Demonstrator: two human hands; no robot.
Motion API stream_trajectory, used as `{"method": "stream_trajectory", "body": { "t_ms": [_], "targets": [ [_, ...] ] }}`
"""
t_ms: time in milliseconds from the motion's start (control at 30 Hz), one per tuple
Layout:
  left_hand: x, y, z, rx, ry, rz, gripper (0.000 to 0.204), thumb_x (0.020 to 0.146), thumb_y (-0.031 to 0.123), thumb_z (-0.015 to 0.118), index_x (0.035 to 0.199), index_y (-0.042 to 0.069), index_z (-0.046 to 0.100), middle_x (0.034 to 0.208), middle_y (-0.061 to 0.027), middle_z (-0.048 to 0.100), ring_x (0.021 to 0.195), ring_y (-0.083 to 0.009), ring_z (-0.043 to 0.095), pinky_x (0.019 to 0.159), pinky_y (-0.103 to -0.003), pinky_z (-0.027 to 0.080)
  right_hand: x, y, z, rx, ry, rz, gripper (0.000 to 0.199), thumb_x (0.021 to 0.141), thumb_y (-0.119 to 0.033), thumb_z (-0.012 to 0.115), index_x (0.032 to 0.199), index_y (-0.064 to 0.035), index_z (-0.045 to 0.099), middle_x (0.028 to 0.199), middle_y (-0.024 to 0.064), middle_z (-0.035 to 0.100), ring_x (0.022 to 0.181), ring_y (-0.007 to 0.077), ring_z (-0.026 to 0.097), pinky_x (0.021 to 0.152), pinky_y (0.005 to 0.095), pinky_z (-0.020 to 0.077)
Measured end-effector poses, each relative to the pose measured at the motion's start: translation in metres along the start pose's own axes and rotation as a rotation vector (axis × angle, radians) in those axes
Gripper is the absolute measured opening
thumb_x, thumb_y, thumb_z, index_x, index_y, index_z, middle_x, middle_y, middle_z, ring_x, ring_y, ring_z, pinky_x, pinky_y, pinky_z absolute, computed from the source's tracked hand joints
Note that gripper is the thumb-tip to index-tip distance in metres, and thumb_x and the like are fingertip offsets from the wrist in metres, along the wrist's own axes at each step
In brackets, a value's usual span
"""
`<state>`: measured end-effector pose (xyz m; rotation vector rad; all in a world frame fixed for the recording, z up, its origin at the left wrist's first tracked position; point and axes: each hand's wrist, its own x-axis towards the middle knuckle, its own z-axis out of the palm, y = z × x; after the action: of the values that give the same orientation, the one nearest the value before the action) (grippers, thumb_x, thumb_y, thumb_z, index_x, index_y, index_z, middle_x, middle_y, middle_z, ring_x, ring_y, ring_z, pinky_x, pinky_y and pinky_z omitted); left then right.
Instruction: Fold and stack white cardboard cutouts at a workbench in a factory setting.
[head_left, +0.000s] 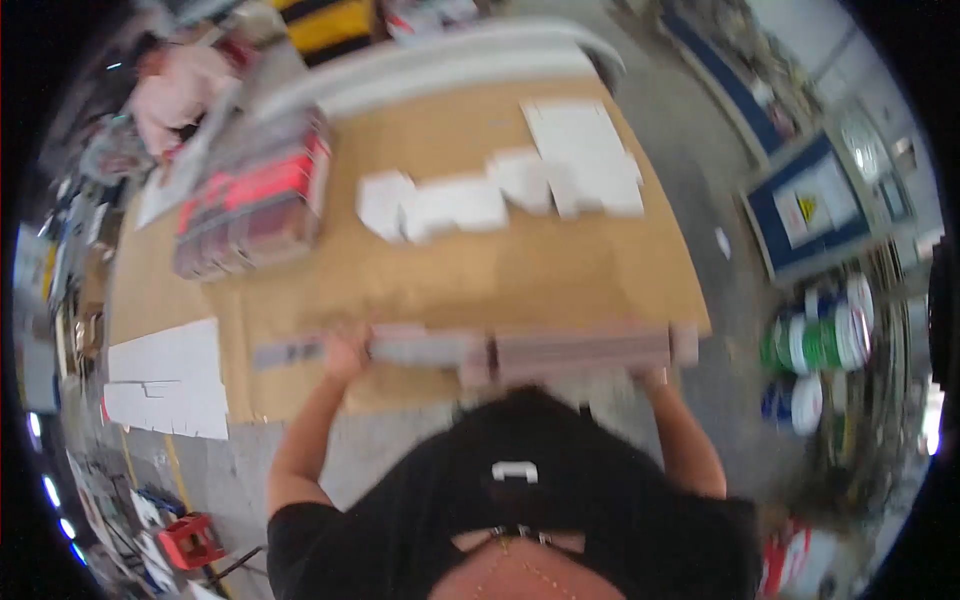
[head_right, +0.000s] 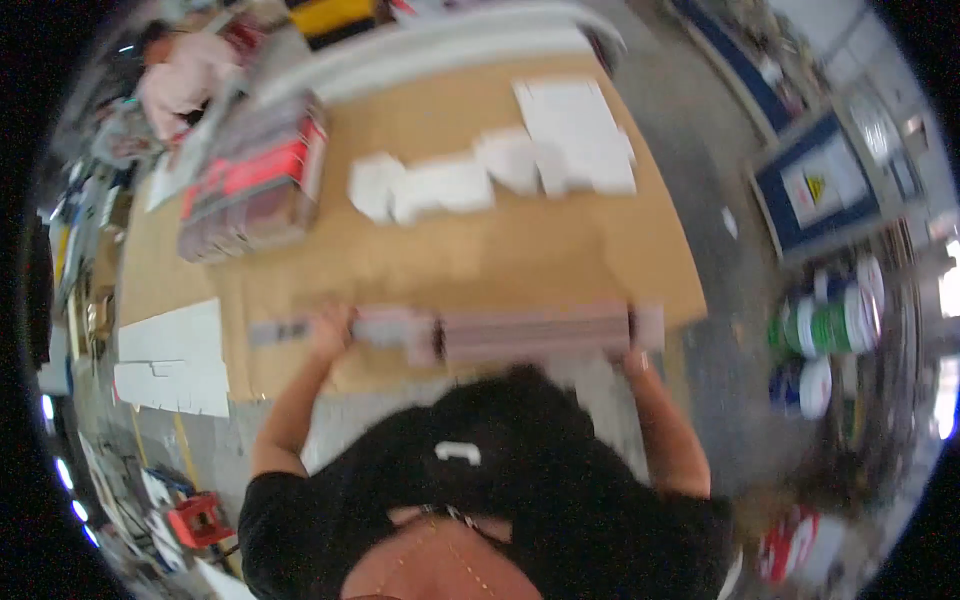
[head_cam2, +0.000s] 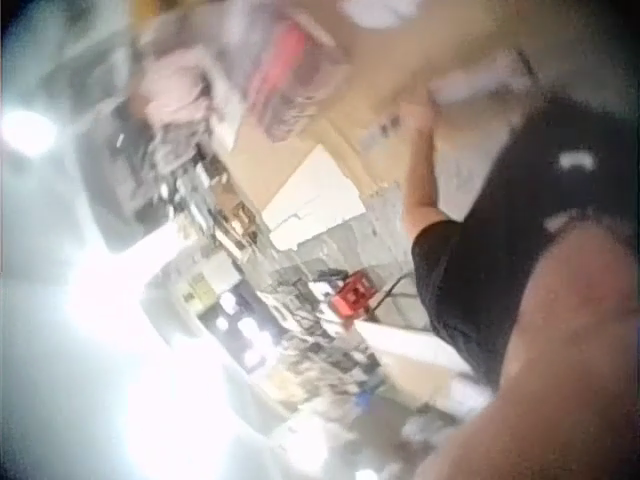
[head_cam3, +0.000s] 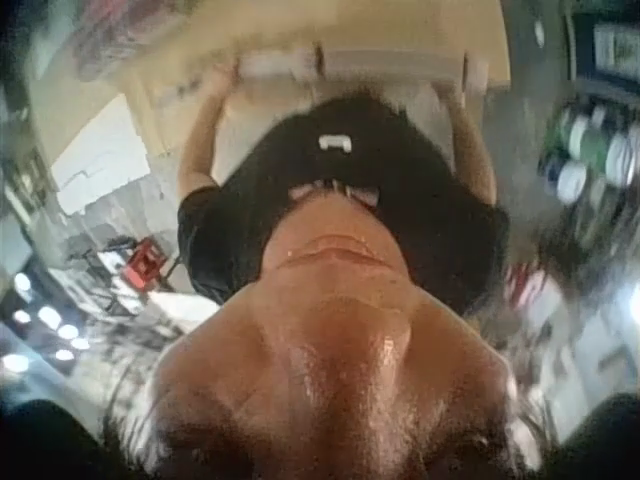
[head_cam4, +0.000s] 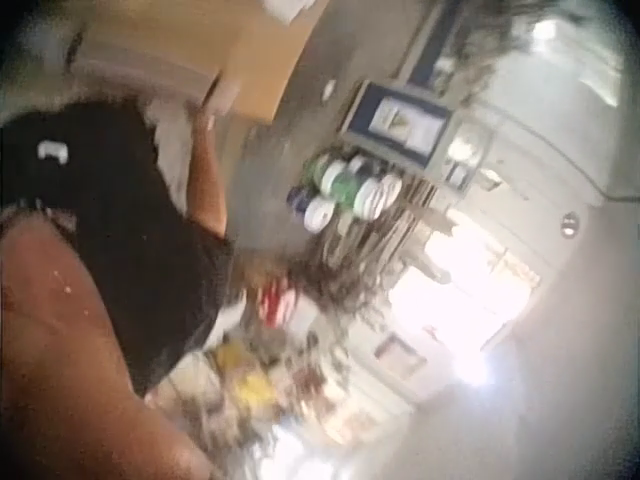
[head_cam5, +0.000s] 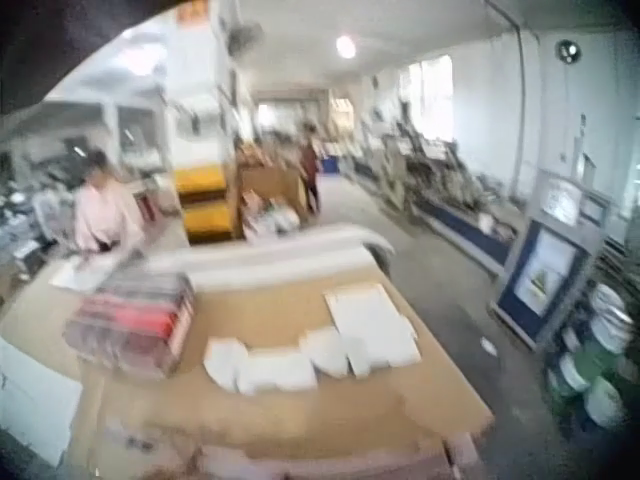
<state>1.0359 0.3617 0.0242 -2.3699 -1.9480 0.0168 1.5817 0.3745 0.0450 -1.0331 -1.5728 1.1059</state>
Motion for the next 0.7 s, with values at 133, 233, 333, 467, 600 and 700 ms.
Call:
{"method": "stream_trajectory", "body": {
  "t_ms": [133, 233, 333, 467, 600, 700],
  "targets": [
    [0.033, 0.012, -0.058, -0.110, 0.040, 0.189, 0.034, 0.063, 0.021, 0.071, 0.095, 0.015, 0.058, 0.089, -0.0052, 0.061, 0.088, -0.0266, 0.058, 0.084, -0.048, 0.041, 0.011, 0.010, 0.000, -0.235, 0.122, -0.038, 0.090, 0.054, -0.046, 0.081, 0.120, 0.0026, 0.043, 0.120, 0.0146, 0.049, 0.112, 0.0272, 0.046, 0.096, 0.0391, 0.0374],
    [0.029, 0.007, -0.051, -0.090, 0.142, 0.261, 0.038, 0.059, 0.025, 0.075, 0.091, 0.013, 0.058, 0.085, -0.0068, 0.061, 0.082, -0.0279, 0.060, 0.075, -0.042, 0.047, 0.025, 0.003, 0.029, -0.443, 0.113, 0.052, 0.095, 0.051, -0.046, 0.083, 0.121, 0.0026, 0.041, 0.121, 0.0143, 0.048, 0.113, 0.0275, 0.045, 0.099, 0.0393, 0.0342],
    [0.033, 0.001, -0.023, -0.132, -0.071, 0.127, 0.046, 0.060, 0.036, 0.075, 0.096, 0.012, 0.060, 0.086, -0.0099, 0.063, 0.079, -0.0313, 0.061, 0.070, -0.038, 0.049, 0.020, 0.033, 0.012, -0.886, 0.106, -0.264, 0.097, 0.050, -0.041, 0.084, 0.124, 0.0008, 0.039, 0.123, 0.0156, 0.047, 0.114, 0.0254, 0.045, 0.097, 0.0390, 0.0353],
    [0.043, -0.003, -0.054, -0.119, -0.311, -0.045, 0.066, 0.058, 0.052, 0.074, 0.106, 0.009, 0.060, 0.089, -0.0161, 0.064, 0.083, -0.0343, 0.061, 0.074, -0.039, 0.048, 0.059, -0.035, 0.029, -0.490, 0.166, -0.019, 0.073, 0.055, -0.040, 0.083, 0.111, -0.0018, 0.055, 0.107, 0.0131, 0.059, 0.097, 0.0218, 0.057, 0.085, 0.0350, 0.0450],
    [0.078, 0.006, -0.098, -0.208, -0.441, 0.028, 0.072, 0.054, 0.050, 0.076, 0.108, 0.006, 0.061, 0.091, -0.0194, 0.064, 0.084, -0.0309, 0.062, 0.075, -0.039, 0.048, 0.099, -0.079, -0.010, -0.448, 0.095, 0.333, 0.052, 0.061, -0.035, 0.080, 0.097, -0.0008, 0.064, 0.085, 0.0098, 0.067, 0.075, 0.0159, 0.063, 0.068, 0.0311, 0.0500],
    [0.080, 0.012, -0.113, -0.552, -0.737, -0.033, 0.069, 0.053, 0.042, 0.078, 0.110, 0.006, 0.061, 0.092, -0.0163, 0.065, 0.086, -0.0262, 0.063, 0.078, -0.036, 0.047, 0.124, -0.064, -0.026, -0.429, -0.003, 0.472, 0.057, 0.061, -0.044, 0.078, 0.094, -0.0001, 0.065, 0.083, 0.0105, 0.067, 0.073, 0.0160, 0.064, 0.066, 0.0304, 0.0503]
  ]
}}
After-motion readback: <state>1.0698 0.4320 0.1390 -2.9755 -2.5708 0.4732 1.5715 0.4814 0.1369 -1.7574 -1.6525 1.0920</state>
